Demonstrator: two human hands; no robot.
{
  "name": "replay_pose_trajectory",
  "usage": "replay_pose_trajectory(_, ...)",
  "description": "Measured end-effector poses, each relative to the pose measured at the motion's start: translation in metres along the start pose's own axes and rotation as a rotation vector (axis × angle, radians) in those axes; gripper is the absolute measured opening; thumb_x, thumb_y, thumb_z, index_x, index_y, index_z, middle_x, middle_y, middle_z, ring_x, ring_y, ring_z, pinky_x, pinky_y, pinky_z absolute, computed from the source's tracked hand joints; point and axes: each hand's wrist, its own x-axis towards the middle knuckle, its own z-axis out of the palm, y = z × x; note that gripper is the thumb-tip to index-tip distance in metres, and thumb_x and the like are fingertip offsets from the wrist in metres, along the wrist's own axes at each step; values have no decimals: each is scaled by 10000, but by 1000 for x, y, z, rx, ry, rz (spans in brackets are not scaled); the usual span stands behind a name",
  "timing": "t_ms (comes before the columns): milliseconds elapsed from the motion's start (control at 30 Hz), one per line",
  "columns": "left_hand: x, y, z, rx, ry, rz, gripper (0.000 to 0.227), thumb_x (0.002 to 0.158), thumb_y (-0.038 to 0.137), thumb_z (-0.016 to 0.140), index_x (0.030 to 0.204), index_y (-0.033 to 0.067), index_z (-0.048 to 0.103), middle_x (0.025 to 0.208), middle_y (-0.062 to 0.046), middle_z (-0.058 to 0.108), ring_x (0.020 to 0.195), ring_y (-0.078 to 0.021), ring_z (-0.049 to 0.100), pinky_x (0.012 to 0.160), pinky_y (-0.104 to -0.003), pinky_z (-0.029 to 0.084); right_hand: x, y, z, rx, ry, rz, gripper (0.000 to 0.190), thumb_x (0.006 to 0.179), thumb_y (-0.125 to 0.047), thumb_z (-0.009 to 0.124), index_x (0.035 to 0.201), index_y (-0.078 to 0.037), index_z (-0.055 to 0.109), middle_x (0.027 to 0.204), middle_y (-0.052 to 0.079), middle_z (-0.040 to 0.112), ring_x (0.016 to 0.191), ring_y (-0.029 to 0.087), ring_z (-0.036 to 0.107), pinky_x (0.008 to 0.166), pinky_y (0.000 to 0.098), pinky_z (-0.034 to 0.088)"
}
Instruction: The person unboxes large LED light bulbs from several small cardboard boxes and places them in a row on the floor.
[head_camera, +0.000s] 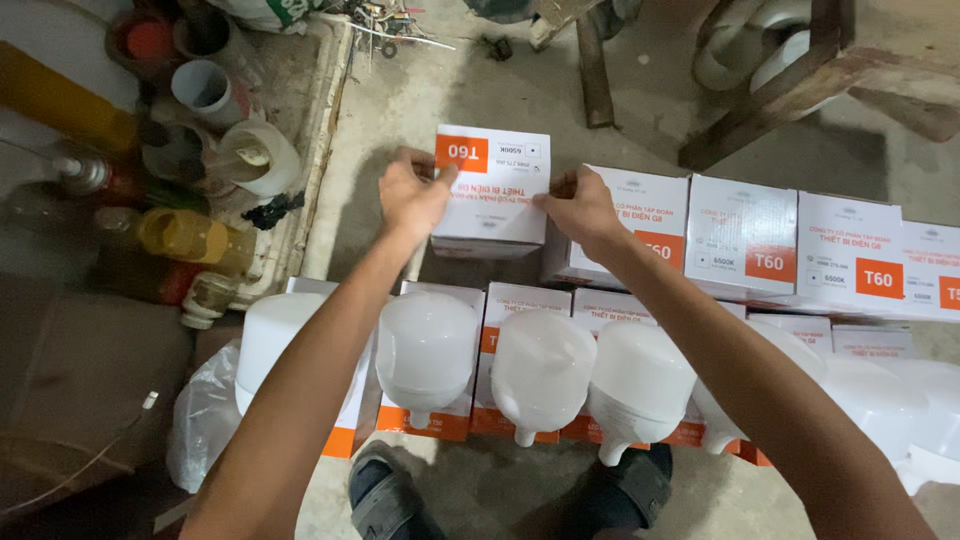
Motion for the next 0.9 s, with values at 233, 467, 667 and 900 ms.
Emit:
replay_pose_trajectory(233,24,-35,-2,-364,-296,36,374,795,80,637,1142,-18,734,998,-97,777,907,-184,733,822,-314,569,10,-2,15,228,-49,113,397,882,-179,746,1186,50,637,1033,135,713,925,210,669,811,345,552)
replay_pose_trajectory(467,16,-34,0,-590,-258,-43,395,795,4,631,1180,-17,716,1062,-129,748,966,-206,691,863,-314,539,2,-15,8,267,-112,158,438,881,-227,748,1174,86,657,1090,190,727,983,245,672,879,389,532)
replay_pose_trajectory(667,20,-38,-20,-416,-273,-75,410,825,39,622,1234,18,621,1148,-125,732,1059,-203,683,912,-334,540,-8,-25,20,229,-126,154,441,910,-245,727,1211,70,664,1127,188,724,1059,262,654,999,418,457)
replay_pose_trajectory(900,-7,-16,-50,-358,-454,-146,521,978,388,626,1400,133,460,1325,-70,706,1230,-189,590,979,-375,482,-3,-26,20,450,-74,12,459,885,-177,698,1269,70,656,1238,160,716,1155,252,649,1008,391,487)
